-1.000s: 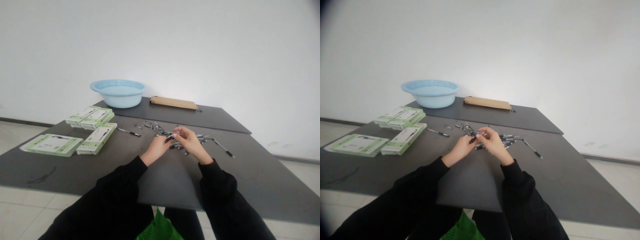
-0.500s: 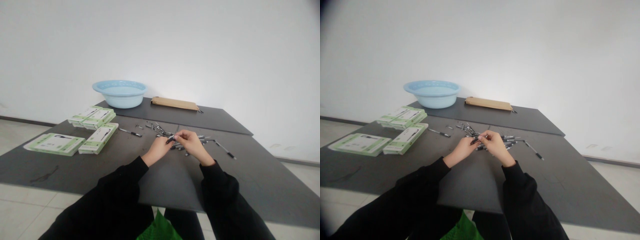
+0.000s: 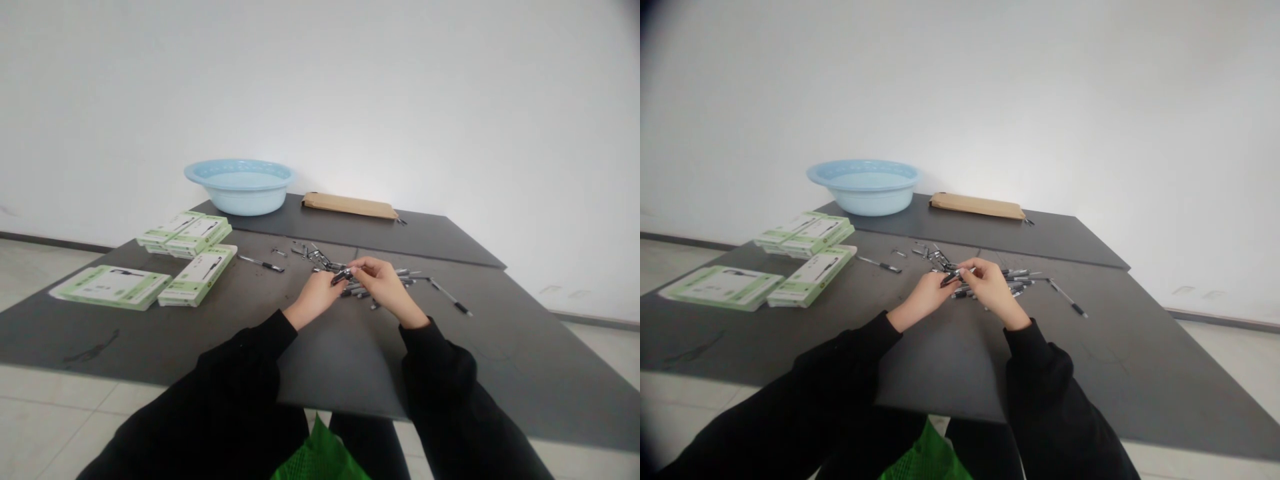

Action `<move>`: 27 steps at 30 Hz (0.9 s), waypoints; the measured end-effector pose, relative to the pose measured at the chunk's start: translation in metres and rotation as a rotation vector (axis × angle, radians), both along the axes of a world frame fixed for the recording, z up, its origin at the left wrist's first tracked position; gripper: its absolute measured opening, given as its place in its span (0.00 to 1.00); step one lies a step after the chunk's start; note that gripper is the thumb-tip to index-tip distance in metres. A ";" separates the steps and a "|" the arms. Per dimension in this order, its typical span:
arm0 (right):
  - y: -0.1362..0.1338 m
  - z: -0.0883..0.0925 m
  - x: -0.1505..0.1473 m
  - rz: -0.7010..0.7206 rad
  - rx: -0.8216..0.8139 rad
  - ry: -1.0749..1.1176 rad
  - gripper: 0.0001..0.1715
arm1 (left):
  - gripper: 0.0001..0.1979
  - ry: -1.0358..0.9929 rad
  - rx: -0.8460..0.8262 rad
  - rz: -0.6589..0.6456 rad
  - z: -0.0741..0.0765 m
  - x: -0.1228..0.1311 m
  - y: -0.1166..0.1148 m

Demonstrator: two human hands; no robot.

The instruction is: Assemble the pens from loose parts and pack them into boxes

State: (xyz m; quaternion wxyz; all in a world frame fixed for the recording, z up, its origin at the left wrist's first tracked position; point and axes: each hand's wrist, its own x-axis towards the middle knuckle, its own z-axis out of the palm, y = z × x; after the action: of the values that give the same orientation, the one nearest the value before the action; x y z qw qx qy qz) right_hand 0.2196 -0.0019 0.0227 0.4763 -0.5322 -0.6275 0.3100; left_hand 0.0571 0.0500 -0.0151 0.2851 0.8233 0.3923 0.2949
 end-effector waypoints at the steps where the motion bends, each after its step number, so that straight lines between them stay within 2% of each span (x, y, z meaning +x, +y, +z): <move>1: 0.001 -0.001 0.000 -0.009 0.004 -0.012 0.18 | 0.14 0.008 0.001 -0.001 0.000 0.000 0.000; 5: 0.001 -0.001 0.000 -0.041 0.018 -0.062 0.19 | 0.16 0.019 -0.003 -0.003 0.001 0.001 -0.002; 9: -0.002 0.002 0.000 0.029 0.036 -0.044 0.22 | 0.17 -0.022 0.007 -0.014 0.003 0.001 -0.003; 11: -0.002 0.001 0.001 0.047 0.024 -0.049 0.19 | 0.17 -0.010 0.007 -0.010 0.003 0.001 -0.003; 16: 0.002 -0.007 0.002 -0.032 0.009 -0.030 0.18 | 0.18 0.012 -0.010 -0.009 0.004 0.001 -0.004; 22: 0.003 -0.004 0.003 0.051 0.014 0.010 0.19 | 0.17 -0.018 -0.004 -0.013 0.004 0.000 -0.003; 27: 0.004 -0.012 -0.008 -0.072 0.048 0.049 0.19 | 0.18 0.073 0.041 0.026 0.002 -0.001 -0.001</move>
State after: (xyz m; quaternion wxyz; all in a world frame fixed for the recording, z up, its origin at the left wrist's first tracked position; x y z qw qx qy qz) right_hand 0.2116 0.0018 0.0109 0.5149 -0.5350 -0.6034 0.2907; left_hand 0.0559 0.0490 -0.0130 0.2499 0.8340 0.4070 0.2762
